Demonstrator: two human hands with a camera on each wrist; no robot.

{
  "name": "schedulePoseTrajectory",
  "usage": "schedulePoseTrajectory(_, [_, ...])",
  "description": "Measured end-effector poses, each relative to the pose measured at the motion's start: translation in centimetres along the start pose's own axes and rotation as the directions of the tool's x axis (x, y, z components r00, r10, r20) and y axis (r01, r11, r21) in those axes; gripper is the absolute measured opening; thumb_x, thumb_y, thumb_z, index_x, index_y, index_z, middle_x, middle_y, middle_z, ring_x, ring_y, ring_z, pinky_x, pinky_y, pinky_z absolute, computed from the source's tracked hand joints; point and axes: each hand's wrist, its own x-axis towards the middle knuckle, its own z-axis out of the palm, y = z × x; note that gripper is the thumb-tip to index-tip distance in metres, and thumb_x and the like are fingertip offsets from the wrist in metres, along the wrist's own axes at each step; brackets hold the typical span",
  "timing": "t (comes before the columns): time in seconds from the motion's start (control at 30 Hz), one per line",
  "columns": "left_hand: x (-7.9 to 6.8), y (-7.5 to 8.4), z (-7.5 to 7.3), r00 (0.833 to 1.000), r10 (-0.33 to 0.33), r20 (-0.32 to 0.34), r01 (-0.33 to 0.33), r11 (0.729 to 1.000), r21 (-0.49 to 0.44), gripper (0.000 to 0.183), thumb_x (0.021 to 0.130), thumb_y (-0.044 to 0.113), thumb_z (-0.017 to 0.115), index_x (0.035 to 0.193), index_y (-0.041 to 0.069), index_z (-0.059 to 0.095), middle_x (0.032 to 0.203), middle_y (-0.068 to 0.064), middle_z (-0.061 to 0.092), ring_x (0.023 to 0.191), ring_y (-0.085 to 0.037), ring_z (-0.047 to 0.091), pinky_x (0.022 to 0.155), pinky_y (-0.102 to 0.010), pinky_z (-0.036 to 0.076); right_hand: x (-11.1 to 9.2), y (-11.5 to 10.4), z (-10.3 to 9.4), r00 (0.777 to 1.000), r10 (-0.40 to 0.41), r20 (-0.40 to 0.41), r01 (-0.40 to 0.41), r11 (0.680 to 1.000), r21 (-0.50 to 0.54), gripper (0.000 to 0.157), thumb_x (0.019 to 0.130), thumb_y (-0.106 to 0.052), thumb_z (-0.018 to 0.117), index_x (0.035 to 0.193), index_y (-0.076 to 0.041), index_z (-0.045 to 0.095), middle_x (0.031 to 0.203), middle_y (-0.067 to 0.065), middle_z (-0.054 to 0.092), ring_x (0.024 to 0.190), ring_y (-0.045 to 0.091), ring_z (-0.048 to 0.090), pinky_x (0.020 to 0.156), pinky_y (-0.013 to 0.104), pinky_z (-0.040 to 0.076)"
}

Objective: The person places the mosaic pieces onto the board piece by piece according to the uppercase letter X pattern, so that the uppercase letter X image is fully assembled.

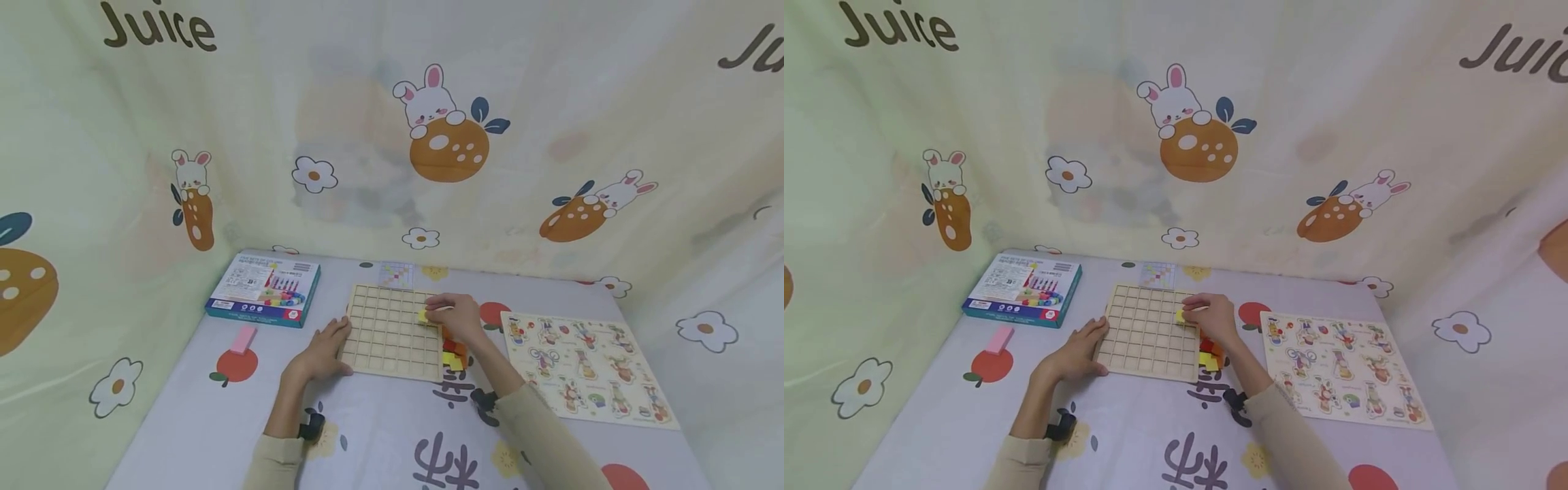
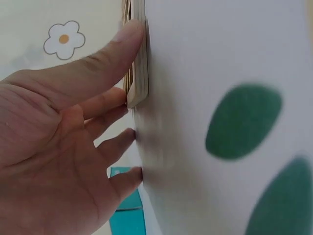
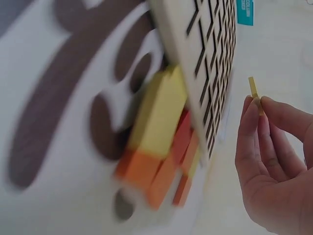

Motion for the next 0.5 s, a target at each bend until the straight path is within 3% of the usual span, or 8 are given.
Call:
schedulePoseTrajectory(0.27, [-0.2,0.2,0.1,1.000,-0.011,0.007,0.011,1.000,0.006,0.096,0.084,0.018,0.087,0.161,-0.003,0.033,0.171,-0.017,0.025,0.160,-0.039,0.012,0.128,-0.062,0.009,1.5,-2.2,2.2,0.991,-0.072,0.113,0.048,0.978,0.205,0.032,0.088,-0.005,0.083,0.119,0.002,0.076,0.103,0.011,0.080,0.095,0.024,0.077,0.086,0.043,0.064])
schedulePoseTrajectory(0.5, [-0.1,0.2,0.0,1.000,-0.003,0.019,0.003,0.999,0.034,0.095,0.086,0.020,0.085,0.162,-0.002,0.030,0.171,-0.018,0.023,0.160,-0.040,0.012,0.128,-0.063,0.008,3.2,-3.6,4.6,0.990,-0.097,0.100,0.077,0.980,0.186,0.029,0.087,-0.007,0.085,0.114,-0.003,0.079,0.098,0.005,0.080,0.093,0.019,0.076,0.081,0.034,0.064])
